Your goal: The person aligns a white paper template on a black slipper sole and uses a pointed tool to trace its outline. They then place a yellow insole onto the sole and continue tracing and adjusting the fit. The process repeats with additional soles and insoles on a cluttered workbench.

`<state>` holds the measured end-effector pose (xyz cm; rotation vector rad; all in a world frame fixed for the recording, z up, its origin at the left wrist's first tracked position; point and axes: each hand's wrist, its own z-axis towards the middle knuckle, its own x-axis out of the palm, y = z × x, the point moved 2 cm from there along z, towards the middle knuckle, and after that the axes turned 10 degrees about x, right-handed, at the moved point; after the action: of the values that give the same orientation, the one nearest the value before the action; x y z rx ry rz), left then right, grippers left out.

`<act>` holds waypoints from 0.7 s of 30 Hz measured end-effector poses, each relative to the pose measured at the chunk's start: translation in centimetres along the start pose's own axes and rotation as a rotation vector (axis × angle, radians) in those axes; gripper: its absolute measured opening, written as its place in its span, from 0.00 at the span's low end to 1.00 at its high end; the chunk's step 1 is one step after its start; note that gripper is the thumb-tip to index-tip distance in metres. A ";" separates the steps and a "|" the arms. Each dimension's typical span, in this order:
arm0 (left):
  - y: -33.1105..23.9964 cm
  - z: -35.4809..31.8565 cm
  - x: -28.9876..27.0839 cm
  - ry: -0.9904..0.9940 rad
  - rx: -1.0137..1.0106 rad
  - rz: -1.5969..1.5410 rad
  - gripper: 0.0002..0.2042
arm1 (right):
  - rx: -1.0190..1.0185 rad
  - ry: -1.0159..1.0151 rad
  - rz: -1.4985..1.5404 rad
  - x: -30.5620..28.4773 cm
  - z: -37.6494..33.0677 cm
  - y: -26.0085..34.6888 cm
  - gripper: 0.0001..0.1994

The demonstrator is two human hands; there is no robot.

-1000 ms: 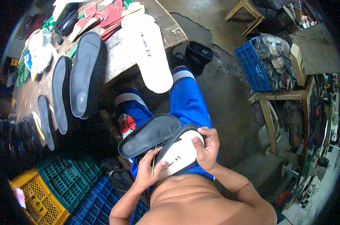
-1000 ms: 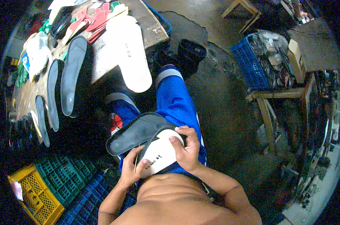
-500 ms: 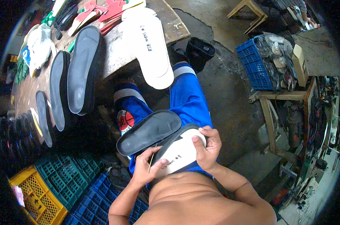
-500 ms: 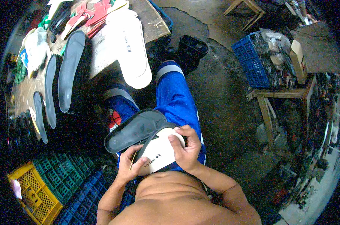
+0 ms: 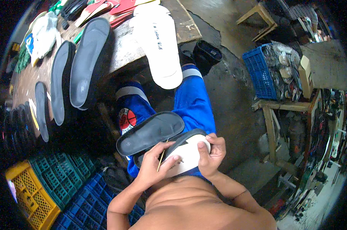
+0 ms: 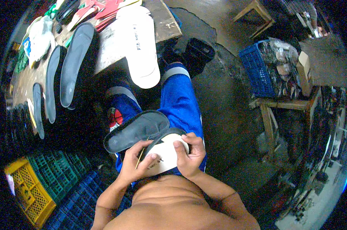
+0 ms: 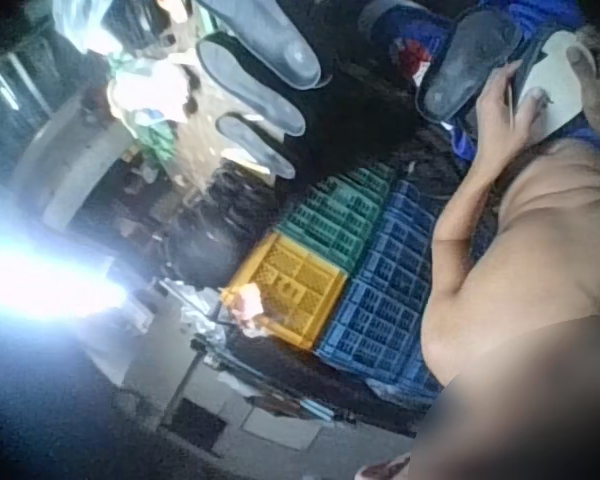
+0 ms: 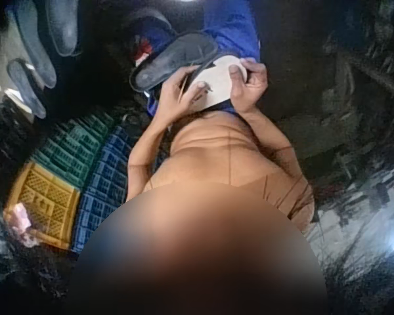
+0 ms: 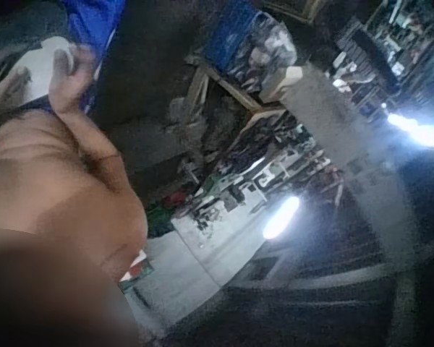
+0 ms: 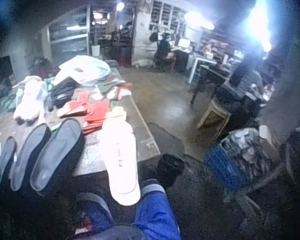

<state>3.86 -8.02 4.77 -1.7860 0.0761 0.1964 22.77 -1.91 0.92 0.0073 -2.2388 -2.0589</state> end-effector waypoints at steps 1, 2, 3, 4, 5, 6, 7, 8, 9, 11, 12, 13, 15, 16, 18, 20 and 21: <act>-0.4 0.5 0.2 -0.006 -0.009 -0.028 0.20 | -0.007 -0.012 0.008 0.2 -0.1 0.0 0.14; -0.8 1.0 0.1 0.013 -0.009 -0.010 0.20 | -0.015 -0.024 0.016 0.4 -0.1 0.0 0.14; -1.1 1.4 -0.1 0.032 -0.009 0.008 0.20 | 0.029 -0.056 0.032 0.4 -0.1 0.0 0.17; -1.3 1.6 -0.4 0.037 0.025 0.024 0.20 | 0.085 -0.035 0.042 0.4 -0.1 0.0 0.20; -1.4 1.8 -0.8 0.063 0.036 0.085 0.21 | 0.161 -0.029 0.079 0.3 -0.1 0.1 0.22; -1.5 1.5 -1.3 0.072 0.032 0.104 0.20 | 0.229 0.014 0.133 0.2 -0.2 0.2 0.25; -1.4 1.3 -1.8 0.097 0.014 0.121 0.20 | 0.317 0.145 0.185 0.0 0.0 0.2 0.33; -1.3 0.9 -2.2 0.107 0.041 0.151 0.19 | 0.390 0.263 0.169 -0.2 0.2 0.2 0.33; -1.0 0.4 -2.4 0.139 0.046 0.180 0.19 | 0.417 0.354 0.099 -0.4 0.4 0.2 0.33; -0.4 -0.6 -2.5 0.188 0.106 0.257 0.18 | 0.395 0.491 -0.078 -0.8 0.4 0.1 0.26; 0.0 -1.0 -2.3 0.194 0.110 0.247 0.18 | 0.421 0.553 -0.115 -1.0 0.4 0.0 0.23; 0.5 -1.5 -2.2 0.194 0.081 0.236 0.17 | 0.468 0.619 -0.169 -1.1 0.4 -0.2 0.21; 1.3 -2.0 -2.1 0.195 0.064 0.211 0.18 | 0.476 0.644 -0.207 -1.1 0.3 -0.4 0.16; 1.7 -2.1 -2.0 0.194 0.076 0.194 0.20 | 0.462 0.643 -0.239 -1.1 0.2 -0.3 0.16; 2.2 -2.1 -2.0 0.179 0.102 0.116 0.24 | 0.417 0.673 -0.285 -1.2 0.3 -0.2 0.16; 2.4 -2.0 -2.3 0.143 0.133 0.012 0.29 | 0.333 0.662 -0.273 -1.0 0.3 0.0 0.16; 2.3 -1.9 -2.4 0.142 0.202 -0.034 0.32 | 0.321 0.675 -0.286 -1.0 0.3 0.1 0.16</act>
<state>1.31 -10.51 3.37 -1.5963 0.1619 0.0354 23.72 -1.50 0.88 0.9391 -2.1487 -1.4420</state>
